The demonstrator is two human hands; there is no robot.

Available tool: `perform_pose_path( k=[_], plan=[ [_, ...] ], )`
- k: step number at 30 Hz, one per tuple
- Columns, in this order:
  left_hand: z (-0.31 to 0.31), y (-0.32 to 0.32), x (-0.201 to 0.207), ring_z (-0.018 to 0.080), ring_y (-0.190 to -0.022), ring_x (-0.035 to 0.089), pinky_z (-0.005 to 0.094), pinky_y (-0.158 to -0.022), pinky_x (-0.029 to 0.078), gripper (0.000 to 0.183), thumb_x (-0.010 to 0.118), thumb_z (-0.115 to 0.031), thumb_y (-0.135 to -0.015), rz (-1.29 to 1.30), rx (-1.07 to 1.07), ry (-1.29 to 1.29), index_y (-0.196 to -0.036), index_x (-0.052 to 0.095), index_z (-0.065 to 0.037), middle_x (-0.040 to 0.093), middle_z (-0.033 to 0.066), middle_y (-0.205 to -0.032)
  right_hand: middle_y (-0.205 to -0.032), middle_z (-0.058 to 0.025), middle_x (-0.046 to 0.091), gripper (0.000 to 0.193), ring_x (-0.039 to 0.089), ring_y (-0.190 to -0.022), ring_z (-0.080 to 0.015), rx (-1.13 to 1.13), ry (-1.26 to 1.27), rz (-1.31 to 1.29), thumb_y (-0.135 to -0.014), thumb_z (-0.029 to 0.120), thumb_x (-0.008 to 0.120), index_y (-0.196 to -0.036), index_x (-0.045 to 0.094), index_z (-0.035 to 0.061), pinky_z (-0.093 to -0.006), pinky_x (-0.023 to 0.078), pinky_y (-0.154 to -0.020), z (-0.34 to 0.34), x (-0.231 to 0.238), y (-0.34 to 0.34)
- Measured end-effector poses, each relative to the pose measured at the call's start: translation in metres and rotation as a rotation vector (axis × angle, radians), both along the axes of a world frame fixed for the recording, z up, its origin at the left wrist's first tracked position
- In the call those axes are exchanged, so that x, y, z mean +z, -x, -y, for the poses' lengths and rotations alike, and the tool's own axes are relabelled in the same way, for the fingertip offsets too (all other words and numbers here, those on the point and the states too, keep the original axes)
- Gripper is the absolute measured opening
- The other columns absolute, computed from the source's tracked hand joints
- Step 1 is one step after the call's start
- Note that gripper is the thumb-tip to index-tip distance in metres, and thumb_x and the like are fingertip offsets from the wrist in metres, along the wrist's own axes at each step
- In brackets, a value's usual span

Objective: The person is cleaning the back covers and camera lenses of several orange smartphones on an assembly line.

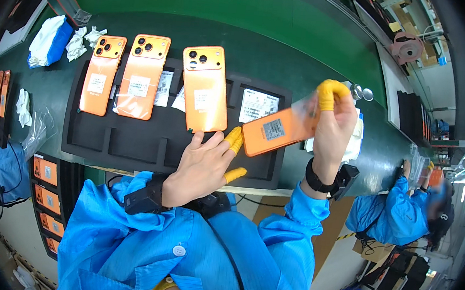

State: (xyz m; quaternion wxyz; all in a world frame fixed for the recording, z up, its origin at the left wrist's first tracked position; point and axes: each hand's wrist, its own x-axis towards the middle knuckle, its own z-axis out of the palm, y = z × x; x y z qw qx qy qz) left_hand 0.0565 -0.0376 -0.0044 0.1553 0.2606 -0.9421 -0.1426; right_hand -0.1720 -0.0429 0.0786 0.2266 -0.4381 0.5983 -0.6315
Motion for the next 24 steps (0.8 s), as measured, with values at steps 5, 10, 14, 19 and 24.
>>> perform_pose_path(
  k=[5,10,14,19,24],
  plan=[
    [0.002,0.001,-0.006,0.0200,-0.103,0.048,0.0431,-0.088,0.030,0.031,0.060,-0.035,-0.086,-0.124,0.002,0.020,-0.095,0.066,-0.006,0.059,0.0052,-0.096,-0.090,-0.0009,0.061,0.013,0.056,-0.076,-0.0061,0.099,-0.143,0.072,-0.094,0.010,0.056,-0.103,0.059,0.0008,-0.0201,0.046,-0.067,0.009,-0.023,0.010],
    [0.005,-0.002,0.000,0.0220,-0.107,0.048,0.0434,-0.087,0.030,0.029,0.064,-0.029,-0.084,-0.080,-0.087,-0.104,-0.101,0.063,-0.006,0.058,0.0078,-0.103,-0.097,-0.0045,0.063,0.021,0.059,-0.086,-0.0096,0.210,-0.129,0.170,-0.094,0.015,0.057,-0.107,0.058,-0.0017,-0.0232,0.048,-0.077,0.005,-0.034,0.006],
    [0.006,0.005,0.003,0.0247,-0.119,0.043,0.0454,-0.087,0.029,0.043,0.064,-0.028,-0.084,-0.187,0.085,-0.002,-0.120,0.055,-0.007,0.052,0.0113,-0.122,-0.092,-0.0014,0.062,0.018,0.057,-0.079,-0.0058,0.194,-0.126,0.112,-0.094,0.016,0.059,-0.103,0.059,0.0004,-0.0195,0.046,-0.072,0.005,-0.033,0.005],
    [-0.009,0.014,-0.003,0.0261,-0.124,0.038,0.0499,-0.087,0.026,0.041,0.060,-0.032,-0.087,-0.129,0.053,-0.084,-0.123,0.057,-0.012,0.046,0.0137,-0.133,-0.091,-0.0002,0.060,0.017,0.054,-0.076,-0.0056,0.225,-0.130,0.106,-0.093,0.015,0.059,-0.102,0.059,0.0007,-0.0183,0.044,-0.071,0.010,-0.027,-0.010],
    [-0.011,0.017,-0.001,0.0256,-0.124,0.037,0.0502,-0.089,0.026,0.038,0.059,-0.033,-0.088,-0.038,-0.036,-0.185,-0.120,0.061,-0.011,0.045,0.0097,-0.135,-0.083,0.0018,0.057,0.013,0.050,-0.071,-0.0014,0.396,-0.145,0.118,-0.093,0.014,0.059,-0.099,0.059,0.0017,-0.0149,0.040,-0.061,0.016,-0.035,-0.008]
  ],
)
